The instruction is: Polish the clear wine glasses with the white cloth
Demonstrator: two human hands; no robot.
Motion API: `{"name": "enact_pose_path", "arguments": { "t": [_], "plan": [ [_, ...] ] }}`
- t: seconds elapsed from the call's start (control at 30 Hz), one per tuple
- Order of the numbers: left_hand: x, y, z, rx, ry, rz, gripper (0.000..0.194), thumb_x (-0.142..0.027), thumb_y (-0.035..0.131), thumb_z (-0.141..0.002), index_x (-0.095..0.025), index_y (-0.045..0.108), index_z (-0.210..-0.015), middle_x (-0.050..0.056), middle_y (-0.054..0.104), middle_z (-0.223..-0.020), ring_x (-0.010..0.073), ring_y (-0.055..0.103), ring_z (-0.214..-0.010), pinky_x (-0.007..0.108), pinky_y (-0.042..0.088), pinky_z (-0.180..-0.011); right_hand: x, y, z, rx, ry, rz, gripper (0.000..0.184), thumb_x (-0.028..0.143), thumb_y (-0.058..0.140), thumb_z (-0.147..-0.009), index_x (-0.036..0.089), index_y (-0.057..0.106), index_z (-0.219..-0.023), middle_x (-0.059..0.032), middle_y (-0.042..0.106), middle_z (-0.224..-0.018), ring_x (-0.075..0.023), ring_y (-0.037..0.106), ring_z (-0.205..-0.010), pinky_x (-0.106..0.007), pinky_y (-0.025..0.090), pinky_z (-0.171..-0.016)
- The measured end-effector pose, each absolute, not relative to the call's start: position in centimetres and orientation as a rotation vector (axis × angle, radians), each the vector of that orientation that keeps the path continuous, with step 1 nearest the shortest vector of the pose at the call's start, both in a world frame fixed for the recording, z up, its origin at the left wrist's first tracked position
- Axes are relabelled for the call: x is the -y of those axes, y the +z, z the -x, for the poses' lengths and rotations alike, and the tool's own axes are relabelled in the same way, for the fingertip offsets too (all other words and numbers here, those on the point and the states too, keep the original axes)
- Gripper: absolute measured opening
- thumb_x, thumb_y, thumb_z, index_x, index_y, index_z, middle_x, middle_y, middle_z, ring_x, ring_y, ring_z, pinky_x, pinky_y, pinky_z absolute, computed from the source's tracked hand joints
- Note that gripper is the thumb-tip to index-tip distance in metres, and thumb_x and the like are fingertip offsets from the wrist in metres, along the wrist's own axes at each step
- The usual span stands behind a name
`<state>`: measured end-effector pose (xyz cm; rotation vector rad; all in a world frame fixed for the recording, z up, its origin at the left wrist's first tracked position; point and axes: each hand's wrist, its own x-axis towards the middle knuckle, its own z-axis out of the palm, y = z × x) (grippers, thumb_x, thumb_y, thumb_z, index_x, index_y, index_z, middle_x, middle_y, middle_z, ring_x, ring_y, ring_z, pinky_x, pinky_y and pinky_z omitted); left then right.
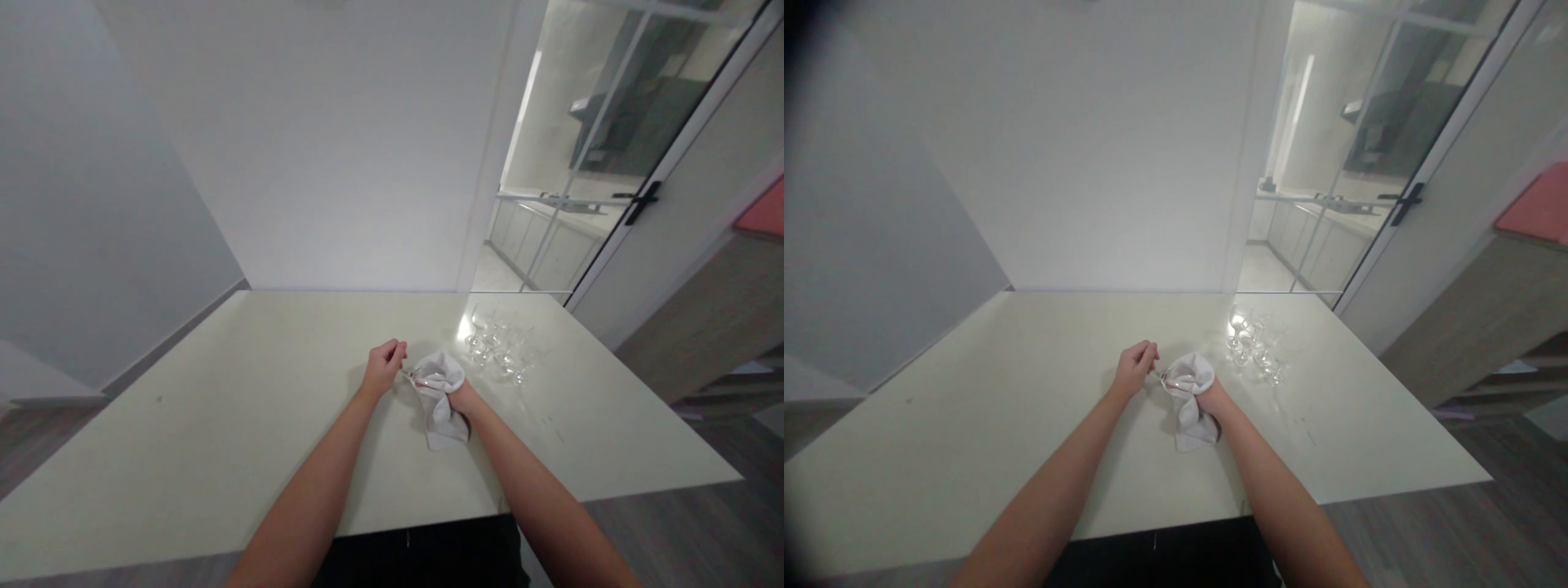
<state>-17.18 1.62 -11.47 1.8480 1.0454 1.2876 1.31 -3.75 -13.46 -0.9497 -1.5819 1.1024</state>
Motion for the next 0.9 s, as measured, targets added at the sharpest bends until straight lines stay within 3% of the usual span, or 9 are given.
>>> {"name": "enact_pose_path", "arguments": {
  "t": [0.13, 0.23, 0.4, 0.63, 0.9],
  "plan": [
    [-1.7, -11.5, 17.0, -1.008, 1.205, -1.790, 0.042, -0.050, 0.046, -0.092, -0.018, 0.059, -0.068, -0.004, 0.046, -0.048, 0.0108, 0.044, -0.044, 0.024, 0.035, -0.048, 4.1, -12.6, -1.2, 1.621, 1.019, 0.948, 0.032, 0.049, 0.077, -0.068, 0.019, 0.071, -0.076, -0.0033, 0.070, -0.072, -0.0217, 0.066, -0.079, -0.037, 0.053, -0.085],
    [-1.3, -11.3, 17.1, -0.998, 1.345, -1.910, 0.041, -0.046, 0.045, -0.093, -0.018, 0.057, -0.065, -0.002, 0.050, -0.052, 0.0116, 0.048, -0.050, 0.025, 0.036, -0.052, 4.2, -12.5, -1.0, 1.525, 0.955, 1.046, 0.031, 0.047, 0.075, -0.072, 0.018, 0.067, -0.069, -0.0031, 0.068, -0.070, -0.0199, 0.062, -0.073, -0.034, 0.052, -0.079],
    [-0.7, -11.0, 17.5, -0.964, 1.607, -2.114, 0.039, -0.040, 0.045, -0.094, -0.019, 0.053, -0.062, 0.000, 0.052, -0.056, 0.0129, 0.049, -0.054, 0.027, 0.037, -0.057, 4.2, -13.1, -0.6, 1.151, 1.168, 1.103, 0.031, 0.046, 0.074, -0.073, 0.017, 0.064, -0.075, -0.0032, 0.067, -0.070, -0.0199, 0.062, -0.064, -0.034, 0.052, -0.063],
    [-0.9, -11.4, 17.4, -0.995, 1.552, -2.120, 0.041, -0.038, 0.043, -0.096, -0.019, 0.053, -0.061, 0.001, 0.053, -0.055, 0.0131, 0.049, -0.054, 0.027, 0.037, -0.056, 3.7, -14.4, -0.8, 1.231, 1.226, 1.009, 0.036, 0.044, 0.083, -0.062, 0.019, 0.069, -0.084, -0.0027, 0.072, -0.076, -0.0218, 0.068, -0.079, -0.038, 0.056, -0.078],
    [-0.8, -11.1, 17.1, -1.022, 1.448, -2.055, 0.044, -0.044, 0.042, -0.095, -0.020, 0.054, -0.061, 0.001, 0.053, -0.054, 0.0133, 0.050, -0.054, 0.027, 0.037, -0.056, 4.3, -13.6, -1.1, 1.287, 1.271, 0.910, 0.051, 0.045, 0.086, -0.058, 0.018, 0.072, -0.099, -0.0056, 0.075, -0.087, -0.0228, 0.071, -0.087, -0.036, 0.059, -0.078]
  ]
}}
